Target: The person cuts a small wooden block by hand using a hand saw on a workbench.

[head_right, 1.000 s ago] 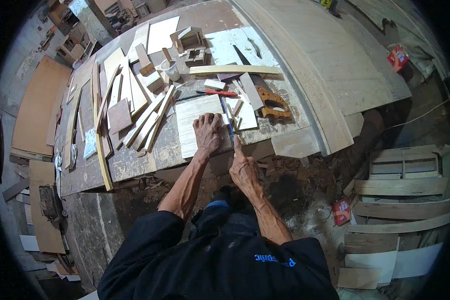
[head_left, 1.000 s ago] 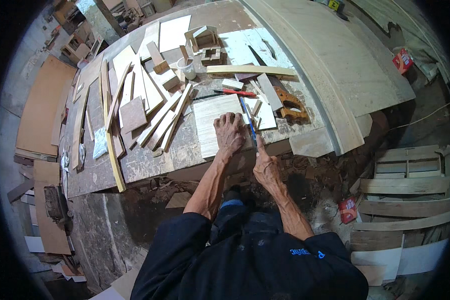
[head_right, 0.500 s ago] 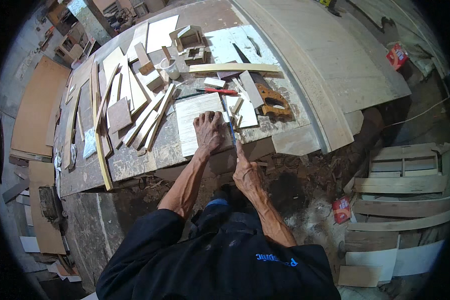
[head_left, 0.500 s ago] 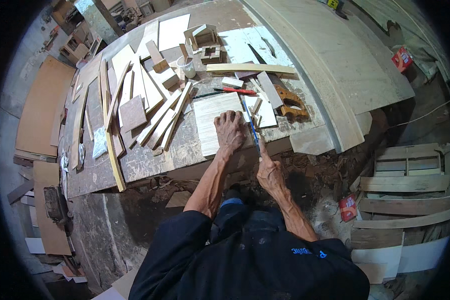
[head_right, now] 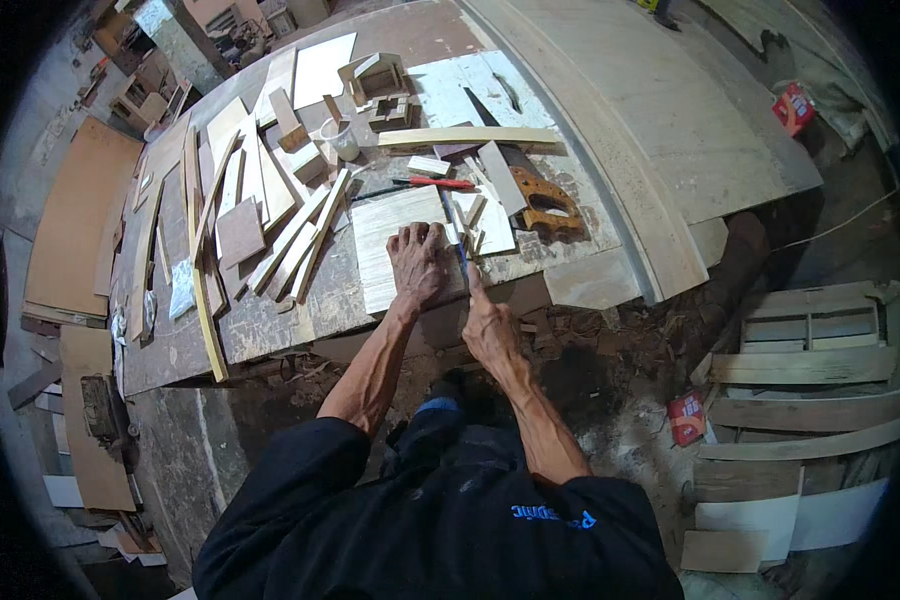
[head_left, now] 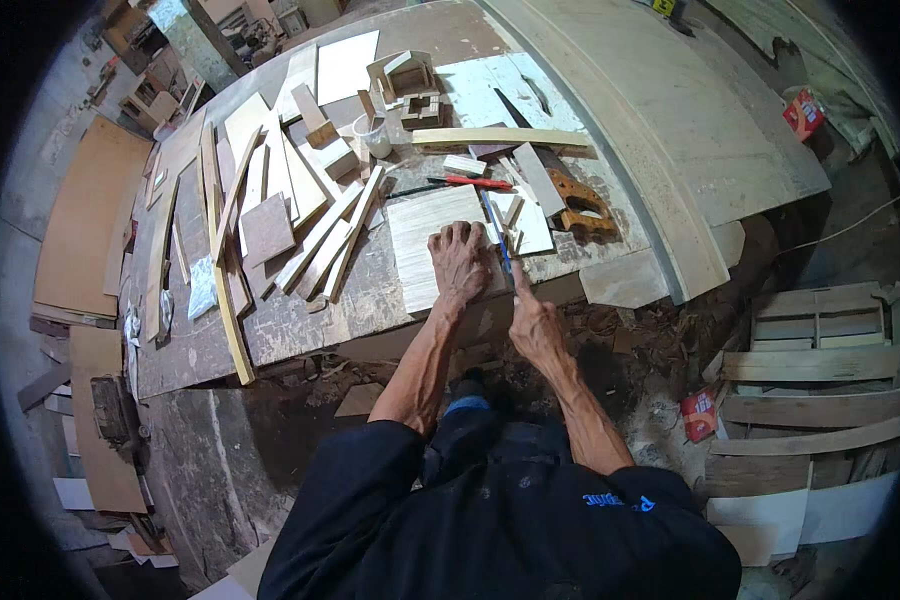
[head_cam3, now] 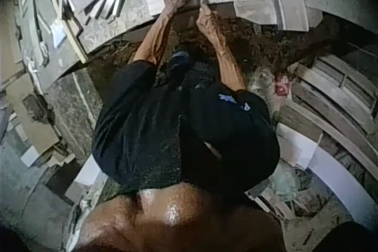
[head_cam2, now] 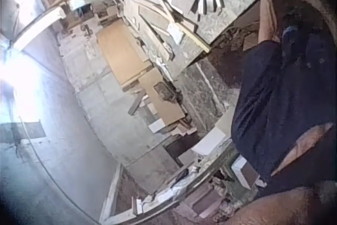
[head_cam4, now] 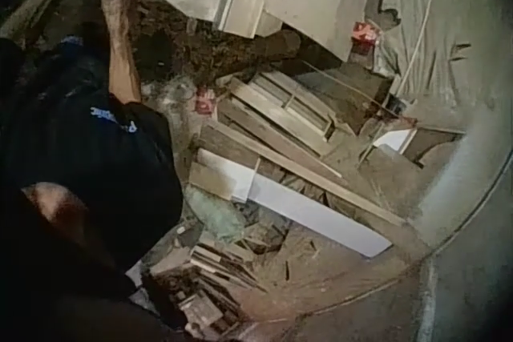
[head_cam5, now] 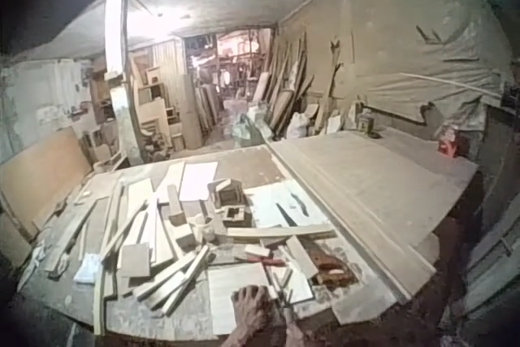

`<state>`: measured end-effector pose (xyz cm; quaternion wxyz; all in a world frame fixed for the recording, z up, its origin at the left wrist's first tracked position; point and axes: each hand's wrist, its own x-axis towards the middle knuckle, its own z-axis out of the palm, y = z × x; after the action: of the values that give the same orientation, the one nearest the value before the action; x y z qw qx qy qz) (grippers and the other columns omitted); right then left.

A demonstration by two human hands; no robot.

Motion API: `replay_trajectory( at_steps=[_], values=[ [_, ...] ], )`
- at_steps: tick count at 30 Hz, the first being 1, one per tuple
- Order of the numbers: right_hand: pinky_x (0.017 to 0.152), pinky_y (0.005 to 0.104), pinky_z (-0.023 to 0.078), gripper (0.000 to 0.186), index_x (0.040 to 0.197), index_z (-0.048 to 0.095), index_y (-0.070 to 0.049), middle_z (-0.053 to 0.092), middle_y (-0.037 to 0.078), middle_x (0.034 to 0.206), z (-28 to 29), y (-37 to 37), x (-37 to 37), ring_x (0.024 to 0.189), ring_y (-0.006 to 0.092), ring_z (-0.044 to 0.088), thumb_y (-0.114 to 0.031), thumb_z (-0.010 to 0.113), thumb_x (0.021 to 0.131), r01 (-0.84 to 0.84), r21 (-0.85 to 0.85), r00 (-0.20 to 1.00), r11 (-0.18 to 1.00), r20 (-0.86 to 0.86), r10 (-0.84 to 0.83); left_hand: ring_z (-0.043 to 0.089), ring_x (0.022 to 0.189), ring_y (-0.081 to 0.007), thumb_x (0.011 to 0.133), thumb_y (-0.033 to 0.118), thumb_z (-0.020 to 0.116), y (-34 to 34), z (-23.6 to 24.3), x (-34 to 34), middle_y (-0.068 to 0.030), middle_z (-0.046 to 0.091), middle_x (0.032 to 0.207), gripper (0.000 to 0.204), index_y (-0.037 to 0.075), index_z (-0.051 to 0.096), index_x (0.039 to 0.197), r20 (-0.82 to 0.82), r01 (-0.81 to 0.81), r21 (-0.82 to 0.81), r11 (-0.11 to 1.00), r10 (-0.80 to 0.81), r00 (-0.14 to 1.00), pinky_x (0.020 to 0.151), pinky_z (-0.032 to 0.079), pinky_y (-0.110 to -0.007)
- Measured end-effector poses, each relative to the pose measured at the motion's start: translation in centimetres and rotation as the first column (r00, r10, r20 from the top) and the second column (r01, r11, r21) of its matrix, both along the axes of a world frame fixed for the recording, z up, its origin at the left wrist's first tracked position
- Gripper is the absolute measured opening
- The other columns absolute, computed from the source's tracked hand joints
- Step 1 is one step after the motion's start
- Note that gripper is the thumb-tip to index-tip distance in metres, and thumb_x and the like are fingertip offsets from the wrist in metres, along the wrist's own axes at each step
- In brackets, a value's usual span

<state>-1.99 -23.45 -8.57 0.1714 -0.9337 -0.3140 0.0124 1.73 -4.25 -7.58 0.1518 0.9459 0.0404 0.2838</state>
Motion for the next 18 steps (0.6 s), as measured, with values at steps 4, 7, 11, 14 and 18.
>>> replay_trajectory(
  at_steps=[4, 7, 11, 14, 18],
  values=[
    [0.053, 0.0333, 0.043, 0.039, 0.130, 0.062, 0.001, 0.048, 0.001, 0.062, 1.1, 0.5, -0.7, 0.049, 0.0155, 0.042, -0.003, 0.058, 0.091, -0.059, -0.355, 0.938, 0.933, 0.301, 0.174, 0.049, 0.106, -0.0299, 0.071, 0.022, 0.067, 0.6, -0.9, -0.4, -0.0101, 0.052, 0.107, 0.050, 0.010, 0.055, 0.118, 0.019, -0.043, 0.057, 0.997, 0.042, 0.999, 0.092, 0.033, -0.045],
    [0.076, 0.0378, 0.049, 0.023, 0.111, 0.069, 0.000, 0.044, -0.001, 0.060, 2.3, -0.6, -2.4, 0.049, 0.0136, 0.041, -0.002, 0.059, 0.090, -0.025, -0.408, 0.913, 0.913, 0.363, 0.187, 0.048, 0.110, -0.0304, 0.074, 0.026, 0.069, 0.6, 0.1, -0.6, -0.0100, 0.053, 0.113, 0.052, 0.012, 0.057, 0.123, -0.076, -0.037, 0.033, 0.999, 0.039, 0.996, 0.094, 0.033, -0.046],
    [0.115, 0.0429, 0.035, 0.012, 0.086, 0.071, -0.002, 0.038, -0.002, 0.055, -5.3, -1.4, 1.5, 0.048, 0.0137, 0.042, -0.005, 0.060, 0.090, 0.063, -0.334, 0.617, 0.940, 0.753, 0.227, 0.049, 0.106, -0.0295, 0.065, 0.018, 0.070, -1.2, 1.2, 0.6, -0.0096, 0.053, 0.108, 0.056, 0.010, 0.055, 0.119, -0.011, 0.029, 0.019, 0.999, -0.029, 1.000, 0.093, 0.033, -0.045],
    [0.084, 0.0407, 0.036, 0.036, 0.119, 0.043, -0.005, 0.045, 0.004, 0.054, -1.4, 0.0, 0.6, 0.049, 0.0195, 0.050, -0.002, 0.059, 0.088, -0.167, -0.378, 0.870, 0.911, 0.378, 0.316, 0.048, 0.108, -0.0305, 0.082, 0.029, 0.067, -0.3, 0.4, 0.1, -0.0103, 0.054, 0.111, 0.042, 0.011, 0.058, 0.119, -0.023, -0.008, 0.007, 1.000, 0.008, 1.000, 0.092, 0.033, -0.046],
    [0.047, 0.0426, 0.042, 0.082, 0.159, 0.019, -0.010, 0.054, 0.015, 0.055, 0.9, -0.9, -1.7, 0.049, 0.0282, 0.056, -0.003, 0.058, 0.088, 0.025, 0.212, 0.999, 0.977, -0.048, -0.015, 0.048, 0.108, -0.0309, 0.082, 0.029, 0.067, 0.5, -0.3, -0.4, -0.0104, 0.053, 0.111, 0.042, 0.011, 0.058, 0.119, -0.019, -0.027, 0.008, 1.000, 0.027, 0.999, 0.092, 0.033, -0.046]
  ],
)
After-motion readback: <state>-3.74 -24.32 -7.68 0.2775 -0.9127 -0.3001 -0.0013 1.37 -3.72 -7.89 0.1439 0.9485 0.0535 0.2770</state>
